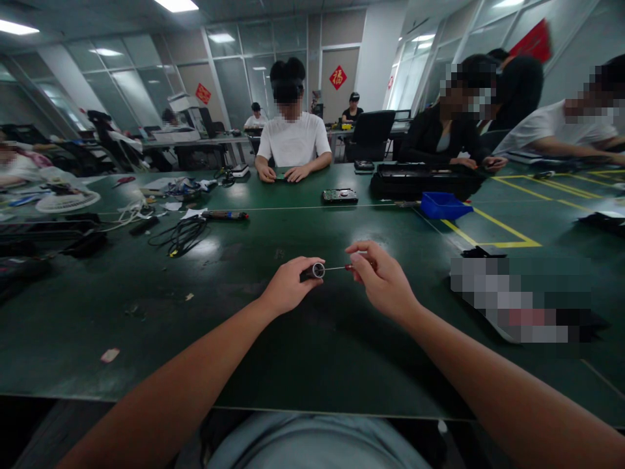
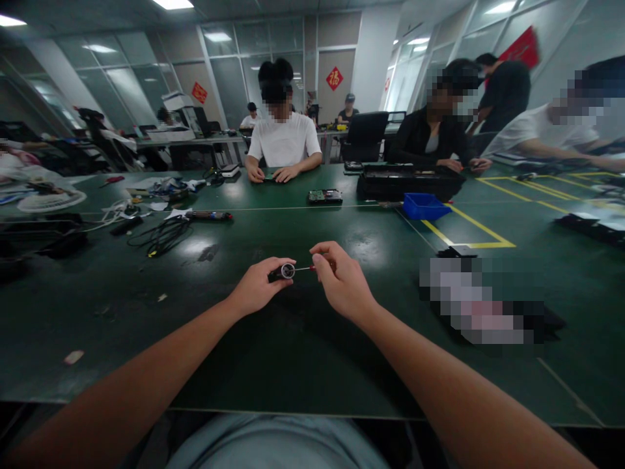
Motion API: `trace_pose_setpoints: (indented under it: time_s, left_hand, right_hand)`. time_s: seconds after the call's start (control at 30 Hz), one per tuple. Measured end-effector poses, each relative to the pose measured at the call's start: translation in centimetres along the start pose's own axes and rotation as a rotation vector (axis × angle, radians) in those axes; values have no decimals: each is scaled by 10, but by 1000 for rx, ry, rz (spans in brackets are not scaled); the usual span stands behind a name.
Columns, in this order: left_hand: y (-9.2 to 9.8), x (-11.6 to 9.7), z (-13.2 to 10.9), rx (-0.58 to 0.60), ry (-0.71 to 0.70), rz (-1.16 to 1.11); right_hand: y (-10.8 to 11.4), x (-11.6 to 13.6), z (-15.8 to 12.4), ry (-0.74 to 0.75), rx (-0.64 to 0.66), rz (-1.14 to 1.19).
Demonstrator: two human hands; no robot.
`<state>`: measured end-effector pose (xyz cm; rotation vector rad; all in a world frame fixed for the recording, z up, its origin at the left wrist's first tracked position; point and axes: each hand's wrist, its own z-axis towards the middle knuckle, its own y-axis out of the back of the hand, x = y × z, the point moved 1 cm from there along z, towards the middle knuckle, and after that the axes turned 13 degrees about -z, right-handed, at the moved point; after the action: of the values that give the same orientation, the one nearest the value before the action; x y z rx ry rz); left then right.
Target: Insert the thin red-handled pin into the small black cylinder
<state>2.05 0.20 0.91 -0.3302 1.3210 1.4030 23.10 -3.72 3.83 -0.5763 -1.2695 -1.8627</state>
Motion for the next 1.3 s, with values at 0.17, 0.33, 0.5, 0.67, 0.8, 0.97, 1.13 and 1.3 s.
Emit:
trace_pose_setpoints:
  time_s: [0.17, 0.33, 0.5, 0.67, 0.8, 0.97, 1.13, 1.3]
  left_hand:
    - [0, 3, 0, -12, 0, 3]
    - [-1, 1, 0, 3, -12, -19]
    - [0, -3, 0, 41, -50, -24]
    - [2, -3, 0, 27, -39, 3]
    - [1, -3, 1, 27, -30, 12]
    - [1, -4, 1, 19, -39, 26]
    - [1, -3, 0, 31, -30, 32]
    - [0, -2, 0, 39, -25, 27]
  right_hand:
    - [-2, -2, 3, -44, -63, 176]
    - [-9, -9, 9, -146, -73, 370]
    - [-12, -19, 14, -356, -69, 602]
    - [-10, -19, 16, -359, -108, 635]
    - [-11, -19, 13, -261, -128, 515]
    - [-11, -19, 10, -139, -122, 364]
    - [-6, -8, 7, -84, -112, 190]
    - [1, 0, 4, -53, -108, -27]
